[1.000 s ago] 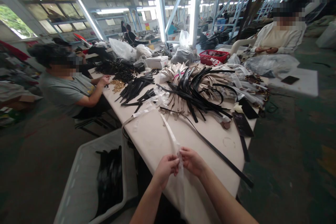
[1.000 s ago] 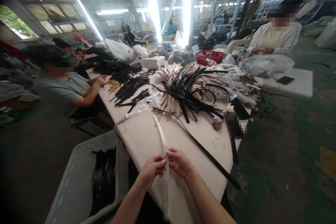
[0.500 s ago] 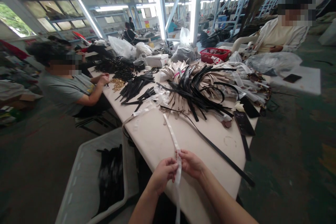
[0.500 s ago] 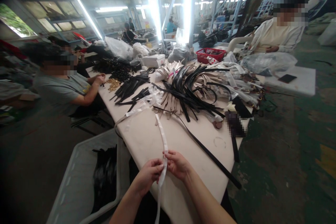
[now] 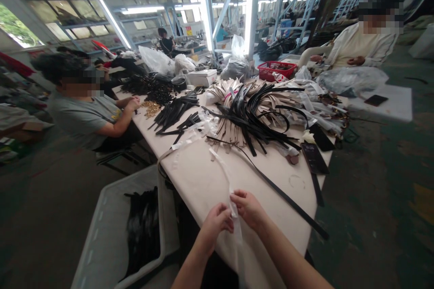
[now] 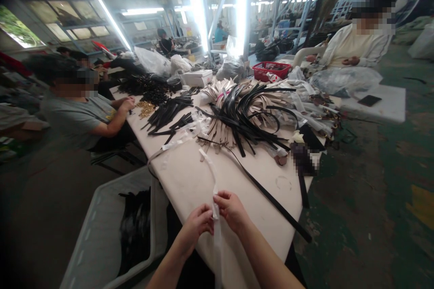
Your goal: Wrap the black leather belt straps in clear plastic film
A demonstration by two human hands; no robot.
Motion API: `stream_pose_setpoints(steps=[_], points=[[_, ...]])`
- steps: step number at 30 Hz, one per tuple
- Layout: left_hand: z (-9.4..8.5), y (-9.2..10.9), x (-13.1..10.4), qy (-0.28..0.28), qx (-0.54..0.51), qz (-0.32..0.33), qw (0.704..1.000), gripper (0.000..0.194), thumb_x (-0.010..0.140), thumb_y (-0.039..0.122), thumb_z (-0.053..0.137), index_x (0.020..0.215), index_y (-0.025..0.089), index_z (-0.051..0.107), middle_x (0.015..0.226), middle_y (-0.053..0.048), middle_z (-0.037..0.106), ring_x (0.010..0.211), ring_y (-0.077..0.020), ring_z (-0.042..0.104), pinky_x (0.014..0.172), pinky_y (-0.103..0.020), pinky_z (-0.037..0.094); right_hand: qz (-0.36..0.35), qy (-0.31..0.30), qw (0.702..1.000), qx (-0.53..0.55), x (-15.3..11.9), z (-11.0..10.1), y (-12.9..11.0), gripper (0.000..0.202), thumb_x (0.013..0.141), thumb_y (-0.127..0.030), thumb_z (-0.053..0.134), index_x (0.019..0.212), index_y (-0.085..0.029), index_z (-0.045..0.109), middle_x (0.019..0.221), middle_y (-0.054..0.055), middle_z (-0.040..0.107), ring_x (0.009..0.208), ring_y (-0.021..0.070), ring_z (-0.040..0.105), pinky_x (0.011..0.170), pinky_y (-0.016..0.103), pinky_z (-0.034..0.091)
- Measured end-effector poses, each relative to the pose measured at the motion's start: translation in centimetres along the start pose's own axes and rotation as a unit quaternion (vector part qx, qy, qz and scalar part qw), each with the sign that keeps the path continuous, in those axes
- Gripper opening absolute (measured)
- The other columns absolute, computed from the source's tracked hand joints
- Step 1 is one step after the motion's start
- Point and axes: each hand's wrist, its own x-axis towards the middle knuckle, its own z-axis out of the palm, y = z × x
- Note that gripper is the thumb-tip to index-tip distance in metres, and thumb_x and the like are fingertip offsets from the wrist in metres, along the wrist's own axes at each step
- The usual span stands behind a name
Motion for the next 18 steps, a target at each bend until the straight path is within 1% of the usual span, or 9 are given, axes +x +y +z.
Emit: stream_pose_setpoints(steps=[3,5,8,10,11,14,16,18], points=[[0.5,0.3,1.7,0.045,-0.047,0.039,0.997,0.036,0.080,0.046,0.074,0.093,0.013,0.070,0.090,-0.011,0.072,0.079,-0.0190,0.068,0.072,-0.029,0.053,-0.031,0.006,0.997,-0.072,-0.6,0.1,-1.1,0.034,0.066,-0.039,0.086,0.082,-0.014,0.069,0.072,0.000,0.067,0.060,0.0111,0.056,0.057,0.023,0.041],[0.9,0.4,2.9,0.058,-0.082,0.046,0.994,0.037,0.076,0.044,0.079,0.093,0.012,0.071,0.092,-0.013,0.072,0.079,-0.0201,0.068,0.074,-0.031,0.053,-0.048,0.005,0.992,-0.120,-1.0,0.1,-2.0,0.031,0.069,-0.039,0.083,0.083,-0.013,0.072,0.068,0.000,0.066,0.057,0.0102,0.053,0.054,0.022,0.038],[1.5,0.6,4.1,0.025,-0.134,0.038,0.990,0.034,0.073,0.040,0.083,0.089,0.012,0.072,0.087,-0.011,0.072,0.074,-0.0198,0.068,0.073,-0.032,0.053,-0.061,0.002,0.982,-0.177,-1.4,0.1,-3.0,0.029,0.073,-0.039,0.079,0.079,-0.011,0.074,0.061,-0.001,0.061,0.053,0.0092,0.047,0.052,0.022,0.034],[1.8,0.6,4.5,0.011,-0.162,0.042,0.986,0.029,0.071,0.035,0.085,0.084,0.013,0.071,0.083,-0.009,0.071,0.074,-0.0183,0.068,0.075,-0.031,0.053,-0.069,0.014,0.977,-0.201,-1.6,0.0,-3.2,0.030,0.076,-0.041,0.075,0.078,-0.011,0.073,0.058,-0.001,0.059,0.052,0.0088,0.045,0.050,0.022,0.031],[1.9,0.7,4.7,0.020,-0.175,0.049,0.983,0.028,0.068,0.032,0.087,0.081,0.014,0.071,0.082,-0.007,0.071,0.074,-0.0170,0.067,0.075,-0.030,0.052,-0.073,0.023,0.975,-0.210,-1.7,0.0,-3.2,0.031,0.077,-0.042,0.074,0.078,-0.011,0.073,0.058,-0.001,0.058,0.052,0.0088,0.044,0.050,0.022,0.030],[2.1,0.7,5.4,0.074,-0.181,0.074,0.978,0.031,0.061,0.028,0.090,0.079,0.016,0.068,0.079,-0.003,0.069,0.072,-0.0143,0.066,0.071,-0.027,0.051,-0.083,0.053,0.968,-0.231,-2.0,0.2,-3.1,0.030,0.079,-0.042,0.070,0.080,-0.012,0.072,0.061,-0.001,0.060,0.050,0.0084,0.043,0.048,0.022,0.028],[2.1,0.9,6.0,0.109,-0.159,0.092,0.977,0.034,0.060,0.028,0.090,0.084,0.016,0.069,0.081,-0.004,0.070,0.073,-0.0151,0.066,0.070,-0.026,0.051,-0.083,0.058,0.966,-0.239,-2.1,0.3,-3.0,0.026,0.078,-0.038,0.070,0.083,-0.013,0.072,0.063,-0.001,0.061,0.049,0.0082,0.042,0.047,0.022,0.027],[1.9,1.3,6.8,0.128,-0.129,0.105,0.978,0.038,0.060,0.029,0.089,0.091,0.015,0.071,0.085,-0.008,0.072,0.075,-0.0164,0.067,0.069,-0.026,0.051,-0.075,0.047,0.962,-0.259,-2.4,0.3,-3.1,0.022,0.076,-0.033,0.069,0.083,-0.012,0.073,0.062,-0.001,0.062,0.049,0.0083,0.043,0.047,0.022,0.028]])
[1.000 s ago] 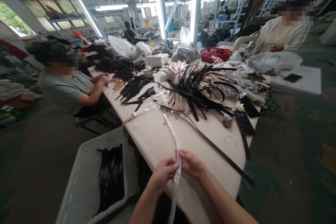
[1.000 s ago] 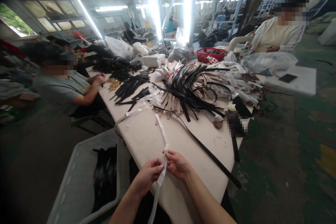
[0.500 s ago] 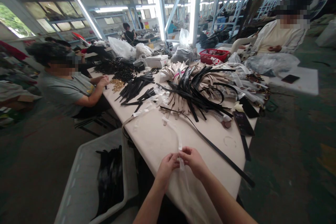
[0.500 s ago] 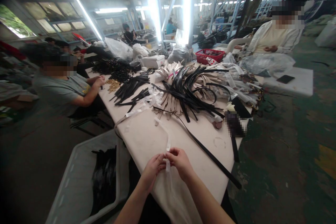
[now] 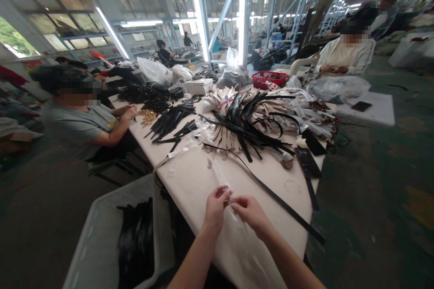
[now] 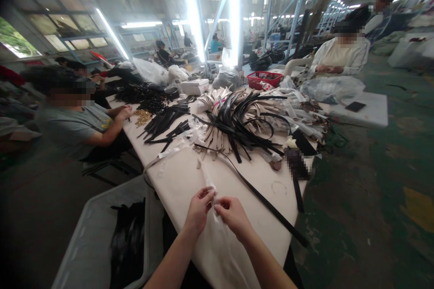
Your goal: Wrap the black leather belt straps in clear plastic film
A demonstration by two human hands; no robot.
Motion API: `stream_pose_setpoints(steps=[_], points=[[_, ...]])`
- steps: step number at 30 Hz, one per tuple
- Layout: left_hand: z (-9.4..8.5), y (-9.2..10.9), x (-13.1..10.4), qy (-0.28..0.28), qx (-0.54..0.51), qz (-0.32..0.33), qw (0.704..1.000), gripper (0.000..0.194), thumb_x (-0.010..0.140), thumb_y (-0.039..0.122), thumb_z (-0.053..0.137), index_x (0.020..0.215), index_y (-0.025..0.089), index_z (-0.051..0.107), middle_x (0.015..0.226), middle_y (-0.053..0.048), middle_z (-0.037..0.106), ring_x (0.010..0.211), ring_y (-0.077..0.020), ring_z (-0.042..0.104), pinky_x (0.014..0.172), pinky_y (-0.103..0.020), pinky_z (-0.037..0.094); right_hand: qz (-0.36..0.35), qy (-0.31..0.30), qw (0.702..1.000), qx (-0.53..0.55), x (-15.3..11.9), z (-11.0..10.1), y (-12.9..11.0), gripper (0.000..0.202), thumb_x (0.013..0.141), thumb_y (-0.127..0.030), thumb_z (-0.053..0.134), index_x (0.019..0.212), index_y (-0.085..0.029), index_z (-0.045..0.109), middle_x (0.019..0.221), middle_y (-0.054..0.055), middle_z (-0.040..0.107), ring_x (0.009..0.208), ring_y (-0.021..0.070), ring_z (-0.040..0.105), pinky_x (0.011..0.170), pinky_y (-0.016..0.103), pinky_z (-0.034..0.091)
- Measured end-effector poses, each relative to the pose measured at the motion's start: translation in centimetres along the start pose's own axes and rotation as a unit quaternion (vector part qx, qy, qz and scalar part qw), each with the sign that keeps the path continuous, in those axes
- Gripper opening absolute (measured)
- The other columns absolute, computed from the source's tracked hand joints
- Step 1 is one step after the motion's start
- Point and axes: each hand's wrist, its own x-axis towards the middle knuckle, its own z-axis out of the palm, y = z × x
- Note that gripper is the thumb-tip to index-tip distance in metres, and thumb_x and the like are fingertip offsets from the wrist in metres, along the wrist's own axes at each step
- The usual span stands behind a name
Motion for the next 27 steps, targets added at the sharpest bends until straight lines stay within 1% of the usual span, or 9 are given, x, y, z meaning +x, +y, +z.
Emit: stream_pose_setpoints(steps=[2,4,7,9,12,16,20,22,27], points=[[0.1,0.4,1.0,0.013,0.030,0.015,0.999,0.040,0.061,0.032,0.087,0.092,0.013,0.072,0.086,-0.011,0.073,0.070,-0.0154,0.065,0.064,-0.026,0.049,0.002,-0.015,0.999,-0.028,-0.2,-0.2,-0.1,0.019,0.075,-0.030,0.068,0.077,-0.012,0.074,0.061,-0.001,0.061,0.052,0.0090,0.045,0.050,0.022,0.030],[0.1,0.9,2.2,0.030,0.054,0.034,0.998,0.039,0.062,0.036,0.085,0.090,0.011,0.072,0.086,-0.013,0.074,0.063,-0.0132,0.062,0.059,-0.025,0.047,0.005,-0.016,0.999,-0.051,-0.4,-0.3,0.0,0.018,0.073,-0.030,0.068,0.071,-0.012,0.072,0.059,-0.001,0.060,0.054,0.0095,0.047,0.051,0.022,0.032],[0.2,1.7,4.5,0.046,0.061,0.058,0.995,0.041,0.063,0.039,0.083,0.091,0.011,0.071,0.090,-0.015,0.075,0.062,-0.0127,0.062,0.057,-0.024,0.046,0.014,-0.010,0.998,-0.059,-0.7,-0.5,0.4,0.017,0.073,-0.029,0.066,0.072,-0.013,0.071,0.058,-0.001,0.060,0.052,0.0104,0.050,0.051,0.022,0.035],[0.2,2.1,6.3,0.054,0.057,0.070,0.994,0.043,0.063,0.040,0.083,0.092,0.011,0.071,0.092,-0.016,0.075,0.063,-0.0129,0.062,0.058,-0.024,0.047,0.025,-0.009,0.998,-0.065,-1.0,-0.5,0.7,0.017,0.073,-0.029,0.064,0.072,-0.014,0.070,0.057,-0.002,0.060,0.048,0.0108,0.051,0.048,0.023,0.036],[0.0,3.1,9.3,0.072,0.054,0.096,0.991,0.044,0.063,0.042,0.082,0.093,0.012,0.070,0.093,-0.016,0.075,0.062,-0.0125,0.062,0.058,-0.025,0.047,0.041,-0.004,0.996,-0.081,-1.3,-0.7,1.0,0.017,0.073,-0.030,0.063,0.069,-0.014,0.070,0.054,-0.001,0.059,0.042,0.0105,0.048,0.043,0.022,0.031],[-0.9,5.4,13.3,0.102,0.053,0.148,0.982,0.044,0.064,0.043,0.081,0.092,0.011,0.069,0.090,-0.016,0.075,0.063,-0.0138,0.062,0.059,-0.027,0.049,0.052,0.012,0.994,-0.098,-1.5,-1.4,1.4,0.016,0.073,-0.027,0.063,0.067,-0.014,0.070,0.054,0.000,0.061,0.043,0.0103,0.050,0.043,0.022,0.031],[-2.9,9.0,16.6,0.133,0.072,0.206,0.967,0.043,0.064,0.044,0.080,0.089,0.011,0.068,0.085,-0.015,0.074,0.064,-0.0159,0.063,0.061,-0.030,0.051,0.059,0.030,0.991,-0.116,-1.4,-2.6,1.8,0.014,0.071,-0.022,0.061,0.067,-0.014,0.071,0.054,0.000,0.062,0.043,0.0103,0.049,0.043,0.022,0.030],[-4.4,11.0,17.9,0.149,0.093,0.233,0.956,0.043,0.065,0.045,0.079,0.088,0.011,0.068,0.085,-0.014,0.074,0.064,-0.0160,0.063,0.061,-0.030,0.051,0.056,0.044,0.988,-0.135,-1.2,-3.3,2.1,0.013,0.071,-0.021,0.061,0.067,-0.014,0.071,0.055,0.001,0.063,0.044,0.0107,0.050,0.043,0.022,0.030],[-8.7,15.8,20.3,0.202,0.170,0.283,0.922,0.041,0.068,0.046,0.076,0.088,0.011,0.069,0.082,-0.010,0.073,0.061,-0.0148,0.059,0.058,-0.028,0.049,0.033,0.066,0.975,-0.210,-0.4,-4.8,2.5,0.010,0.069,-0.020,0.064,0.064,-0.014,0.072,0.058,0.003,0.067,0.057,0.0142,0.058,0.051,0.022,0.037]])
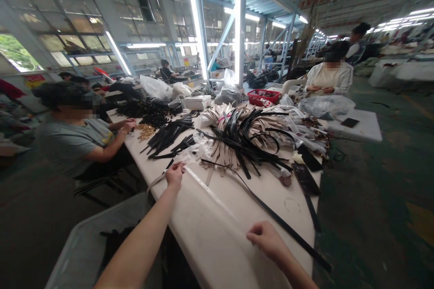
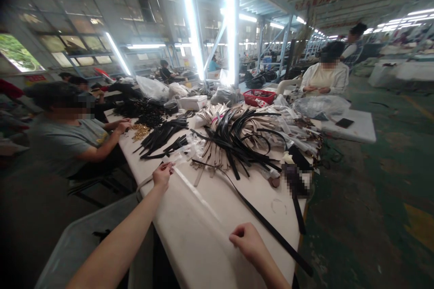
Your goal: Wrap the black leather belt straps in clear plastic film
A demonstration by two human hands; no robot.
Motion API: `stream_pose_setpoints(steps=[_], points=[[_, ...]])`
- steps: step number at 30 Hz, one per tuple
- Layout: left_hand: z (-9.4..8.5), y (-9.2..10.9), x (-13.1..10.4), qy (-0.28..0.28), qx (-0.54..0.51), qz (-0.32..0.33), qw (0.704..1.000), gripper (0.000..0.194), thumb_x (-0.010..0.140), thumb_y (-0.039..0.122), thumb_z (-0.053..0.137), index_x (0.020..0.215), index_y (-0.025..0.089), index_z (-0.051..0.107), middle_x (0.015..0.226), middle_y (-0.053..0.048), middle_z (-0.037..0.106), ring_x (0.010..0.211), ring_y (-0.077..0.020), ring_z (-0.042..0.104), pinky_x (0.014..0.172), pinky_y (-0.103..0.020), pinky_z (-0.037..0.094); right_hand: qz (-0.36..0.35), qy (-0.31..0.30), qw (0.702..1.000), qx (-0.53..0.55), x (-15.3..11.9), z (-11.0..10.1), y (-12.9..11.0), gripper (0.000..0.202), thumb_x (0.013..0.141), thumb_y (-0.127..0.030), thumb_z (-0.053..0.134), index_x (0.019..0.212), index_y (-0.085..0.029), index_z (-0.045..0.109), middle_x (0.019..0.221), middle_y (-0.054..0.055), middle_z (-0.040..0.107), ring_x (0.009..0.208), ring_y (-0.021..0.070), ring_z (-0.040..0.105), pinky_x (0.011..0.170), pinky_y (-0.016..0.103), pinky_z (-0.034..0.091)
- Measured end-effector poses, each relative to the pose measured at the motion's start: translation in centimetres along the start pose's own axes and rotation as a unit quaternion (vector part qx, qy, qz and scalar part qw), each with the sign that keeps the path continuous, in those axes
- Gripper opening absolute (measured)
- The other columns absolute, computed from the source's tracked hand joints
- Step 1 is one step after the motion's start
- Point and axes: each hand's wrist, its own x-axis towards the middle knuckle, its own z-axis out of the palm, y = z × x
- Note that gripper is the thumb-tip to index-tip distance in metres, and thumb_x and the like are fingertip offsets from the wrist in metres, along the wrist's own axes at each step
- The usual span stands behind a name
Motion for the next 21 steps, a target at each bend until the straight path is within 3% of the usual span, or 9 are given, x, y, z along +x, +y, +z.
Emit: stream_pose_setpoints(steps=[4,7,14,16,18,21], points=[[-2.0,0.4,3.8,0.031,0.093,0.031,0.995,0.036,0.071,0.045,0.073,0.085,0.011,0.069,0.068,-0.006,0.067,0.060,-0.0173,0.057,0.057,-0.029,0.046,0.037,0.000,0.999,0.003,1.0,0.0,0.4,0.008,0.069,-0.018,0.062,0.066,-0.016,0.068,0.055,0.000,0.063,0.050,0.0137,0.057,0.045,0.022,0.036],[-2.7,0.1,6.1,0.029,0.177,0.066,0.981,0.025,0.072,0.037,0.071,0.081,0.014,0.069,0.069,-0.006,0.068,0.070,-0.0221,0.060,0.067,-0.033,0.046,0.060,0.009,0.998,0.006,1.8,0.5,0.6,0.008,0.073,-0.018,0.056,0.068,-0.018,0.062,0.055,-0.001,0.063,0.045,0.0139,0.059,0.041,0.021,0.037],[-1.9,-3.3,8.4,-0.032,0.362,0.126,0.923,0.010,0.073,0.029,0.066,0.072,0.019,0.065,0.086,-0.012,0.069,0.099,-0.0332,0.058,0.088,-0.040,0.041,0.124,0.058,0.990,-0.025,4.2,1.3,0.2,0.015,0.076,-0.021,0.056,0.062,-0.020,0.055,0.053,0.003,0.067,0.039,0.0145,0.061,0.035,0.019,0.034],[-1.5,-4.4,8.5,-0.044,0.397,0.136,0.907,0.013,0.076,0.029,0.064,0.081,0.018,0.067,0.098,-0.015,0.068,0.107,-0.0356,0.054,0.094,-0.044,0.038,0.139,0.056,0.988,-0.031,4.6,1.3,0.1,0.015,0.076,-0.021,0.056,0.061,-0.020,0.054,0.054,0.004,0.068,0.038,0.0149,0.061,0.033,0.019,0.034],[-1.3,-4.7,8.6,-0.052,0.420,0.143,0.895,0.028,0.079,0.029,0.062,0.103,0.015,0.066,0.113,-0.018,0.065,0.115,-0.0372,0.050,0.099,-0.048,0.036,0.150,0.050,0.987,-0.033,4.8,1.1,-0.1,0.015,0.076,-0.021,0.056,0.062,-0.020,0.054,0.054,0.005,0.069,0.038,0.0153,0.062,0.033,0.019,0.035],[-0.9,-3.4,7.8,-0.041,0.434,0.190,0.880,0.055,0.084,0.027,0.057,0.136,0.009,0.048,0.139,-0.023,0.049,0.131,-0.0376,0.040,0.107,-0.051,0.030,0.159,0.037,0.986,-0.033,5.0,0.8,-0.3,0.016,0.076,-0.020,0.055,0.060,-0.020,0.054,0.054,0.005,0.069,0.037,0.0151,0.061,0.032,0.019,0.034]])
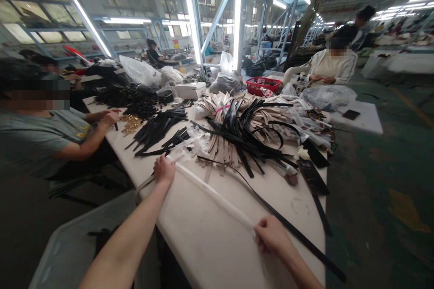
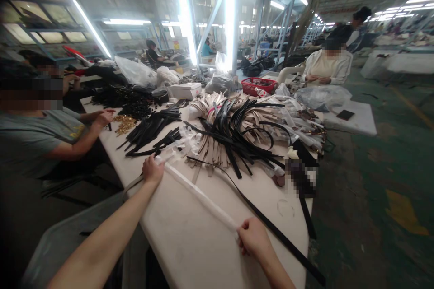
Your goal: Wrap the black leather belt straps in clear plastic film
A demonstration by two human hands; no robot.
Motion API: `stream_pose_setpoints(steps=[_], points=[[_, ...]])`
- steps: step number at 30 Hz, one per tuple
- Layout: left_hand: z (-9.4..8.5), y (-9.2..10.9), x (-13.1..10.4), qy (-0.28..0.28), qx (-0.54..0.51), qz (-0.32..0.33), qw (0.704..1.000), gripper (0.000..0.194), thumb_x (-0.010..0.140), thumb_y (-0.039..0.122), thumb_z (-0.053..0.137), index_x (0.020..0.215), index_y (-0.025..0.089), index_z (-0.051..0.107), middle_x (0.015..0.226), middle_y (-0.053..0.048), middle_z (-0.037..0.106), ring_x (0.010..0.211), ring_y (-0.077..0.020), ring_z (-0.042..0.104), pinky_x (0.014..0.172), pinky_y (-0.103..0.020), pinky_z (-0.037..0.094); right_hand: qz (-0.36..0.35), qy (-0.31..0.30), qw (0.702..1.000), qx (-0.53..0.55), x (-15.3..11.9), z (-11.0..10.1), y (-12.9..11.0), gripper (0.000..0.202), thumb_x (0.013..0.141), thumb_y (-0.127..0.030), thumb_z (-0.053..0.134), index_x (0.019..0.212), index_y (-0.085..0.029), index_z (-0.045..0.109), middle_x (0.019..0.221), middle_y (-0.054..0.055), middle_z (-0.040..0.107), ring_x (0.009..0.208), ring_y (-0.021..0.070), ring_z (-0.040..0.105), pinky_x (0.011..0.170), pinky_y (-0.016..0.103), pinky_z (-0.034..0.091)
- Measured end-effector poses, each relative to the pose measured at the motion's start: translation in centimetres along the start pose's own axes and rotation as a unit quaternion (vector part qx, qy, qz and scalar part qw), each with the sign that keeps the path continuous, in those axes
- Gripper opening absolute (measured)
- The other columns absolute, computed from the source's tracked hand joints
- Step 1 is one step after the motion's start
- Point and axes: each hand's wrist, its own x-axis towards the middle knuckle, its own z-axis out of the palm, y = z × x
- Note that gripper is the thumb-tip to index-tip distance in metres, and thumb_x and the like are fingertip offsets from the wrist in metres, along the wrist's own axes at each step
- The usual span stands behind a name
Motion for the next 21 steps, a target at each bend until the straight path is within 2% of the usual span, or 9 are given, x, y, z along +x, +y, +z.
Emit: stream_pose_setpoints(steps=[2,3,6,9,11,13,18,21], points=[[-1.1,2.1,-1.8,0.021,0.008,0.072,0.997,0.061,0.089,0.026,0.051,0.145,0.008,0.038,0.151,-0.023,0.038,0.140,-0.0363,0.031,0.113,-0.051,0.024,0.001,-0.009,1.000,0.001,0.0,-0.2,-0.2,0.018,0.075,-0.020,0.054,0.057,-0.020,0.054,0.054,0.006,0.069,0.036,0.0148,0.060,0.032,0.020,0.034],[-1.6,3.5,-3.6,0.016,0.009,0.117,0.993,0.060,0.091,0.027,0.049,0.147,0.009,0.036,0.154,-0.021,0.035,0.143,-0.0353,0.028,0.115,-0.052,0.021,0.001,-0.012,1.000,0.002,0.0,-0.3,-0.2,0.019,0.075,-0.020,0.054,0.057,-0.020,0.054,0.054,0.006,0.069,0.036,0.0148,0.060,0.032,0.020,0.034],[-1.9,7.7,-11.6,-0.091,0.008,0.212,0.973,0.059,0.095,0.032,0.045,0.151,0.019,0.036,0.158,-0.012,0.034,0.148,-0.0329,0.022,0.120,-0.051,0.014,0.004,-0.019,1.000,0.008,0.1,-0.5,-0.3,0.019,0.074,-0.020,0.054,0.056,-0.020,0.054,0.053,0.006,0.069,0.035,0.0153,0.059,0.032,0.021,0.035],[-0.9,10.2,-19.9,-0.201,0.025,0.227,0.953,0.066,0.096,0.043,0.042,0.156,0.022,0.028,0.164,-0.006,0.022,0.151,-0.0296,0.012,0.122,-0.047,0.010,0.005,-0.026,1.000,0.014,0.1,-0.7,-0.1,0.017,0.072,-0.019,0.056,0.055,-0.020,0.055,0.052,0.006,0.069,0.035,0.0156,0.059,0.032,0.021,0.036],[0.0,10.7,-23.2,-0.233,0.038,0.204,0.950,0.070,0.096,0.048,0.040,0.158,0.019,0.022,0.164,-0.007,0.018,0.152,-0.0289,0.010,0.122,-0.046,0.007,0.000,-0.031,0.999,0.018,0.2,-0.9,0.1,0.016,0.070,-0.018,0.056,0.054,-0.020,0.055,0.051,0.006,0.068,0.035,0.0159,0.059,0.033,0.022,0.036],[0.7,10.6,-24.4,-0.241,0.049,0.183,0.952,0.074,0.096,0.051,0.038,0.158,0.017,0.019,0.164,-0.009,0.017,0.152,-0.0292,0.009,0.122,-0.047,0.004,-0.009,-0.038,0.999,0.025,0.1,-1.2,0.3,0.017,0.070,-0.018,0.054,0.053,-0.020,0.056,0.050,0.007,0.067,0.034,0.0160,0.058,0.033,0.022,0.036],[1.4,10.7,-23.9,-0.228,0.063,0.164,0.958,0.067,0.099,0.048,0.029,0.158,0.015,0.021,0.164,-0.012,0.016,0.152,-0.0268,0.008,0.121,-0.047,0.005,-0.033,-0.077,0.995,0.054,-0.4,-1.4,0.7,0.019,0.070,-0.018,0.051,0.052,-0.019,0.055,0.044,0.003,0.062,0.030,0.0131,0.052,0.031,0.021,0.032],[1.8,11.0,-24.0,-0.210,0.090,0.153,0.961,0.074,0.096,0.052,0.035,0.158,0.014,0.021,0.164,-0.016,0.010,0.152,-0.0299,0.004,0.120,-0.050,0.006,-0.041,-0.093,0.992,0.072,-0.9,-1.0,1.0,0.015,0.067,-0.017,0.052,0.052,-0.019,0.056,0.042,0.001,0.060,0.029,0.0121,0.051,0.031,0.020,0.030]])
